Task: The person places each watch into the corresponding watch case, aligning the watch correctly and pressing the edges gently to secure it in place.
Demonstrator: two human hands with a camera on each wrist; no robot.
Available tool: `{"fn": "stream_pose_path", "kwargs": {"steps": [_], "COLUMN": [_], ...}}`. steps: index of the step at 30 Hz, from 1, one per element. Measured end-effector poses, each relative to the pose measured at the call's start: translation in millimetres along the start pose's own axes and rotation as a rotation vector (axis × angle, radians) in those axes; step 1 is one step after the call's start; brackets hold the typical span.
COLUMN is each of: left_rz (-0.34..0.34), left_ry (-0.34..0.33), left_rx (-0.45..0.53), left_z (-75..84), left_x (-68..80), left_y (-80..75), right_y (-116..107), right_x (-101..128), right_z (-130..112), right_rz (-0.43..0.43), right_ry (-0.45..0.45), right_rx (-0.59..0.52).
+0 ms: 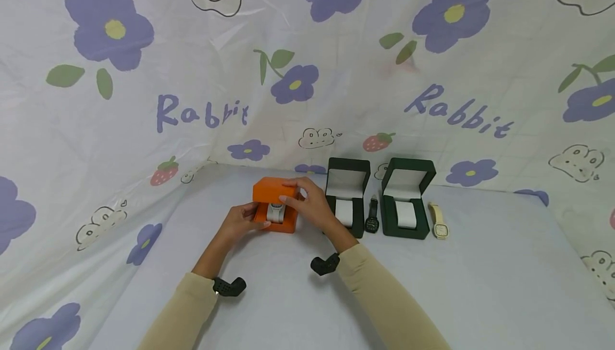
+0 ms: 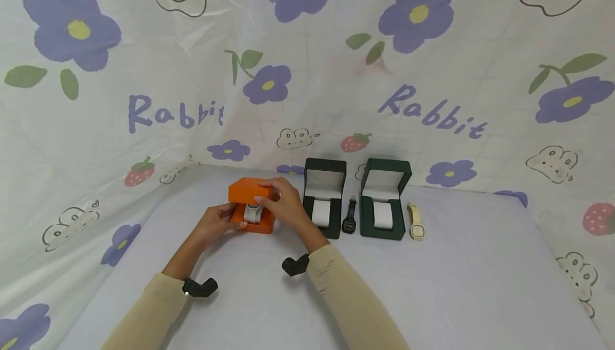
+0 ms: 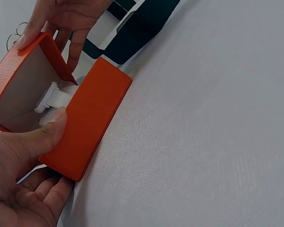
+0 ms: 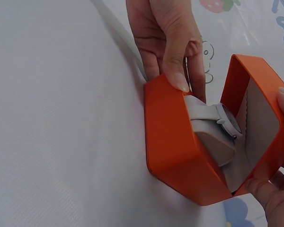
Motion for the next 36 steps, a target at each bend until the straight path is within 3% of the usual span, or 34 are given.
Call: {"fn": "stream_pose_path", "kwargs": {"steps": [20, 36], "left_rz": [0.016, 0.010], "left_ry": [-0.038, -0.010], "left_rx": [-0.009, 0.007], "left_z": [-5.0, -0.1], "left_x": [0.1, -0.7], "left_y": [-0.7, -0.4], "right_y": [5.8, 7.9], "right_x": [10.8, 14.2], "right_z": [4.8, 0.4], "right_rz": [-0.003, -0.002], "right_ry": [-0.042, -0.074], "right_rx": [0.014, 0.024]}}
Point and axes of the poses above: each hand's wrist, its own x-axis away from the middle knuckle, its own y-axis out of the palm, z = x × y, the point moved 9 cm from there along -x, towards the middle knuckle, and after that the axes turned 11 degrees about -y, right-handed, at the moved point
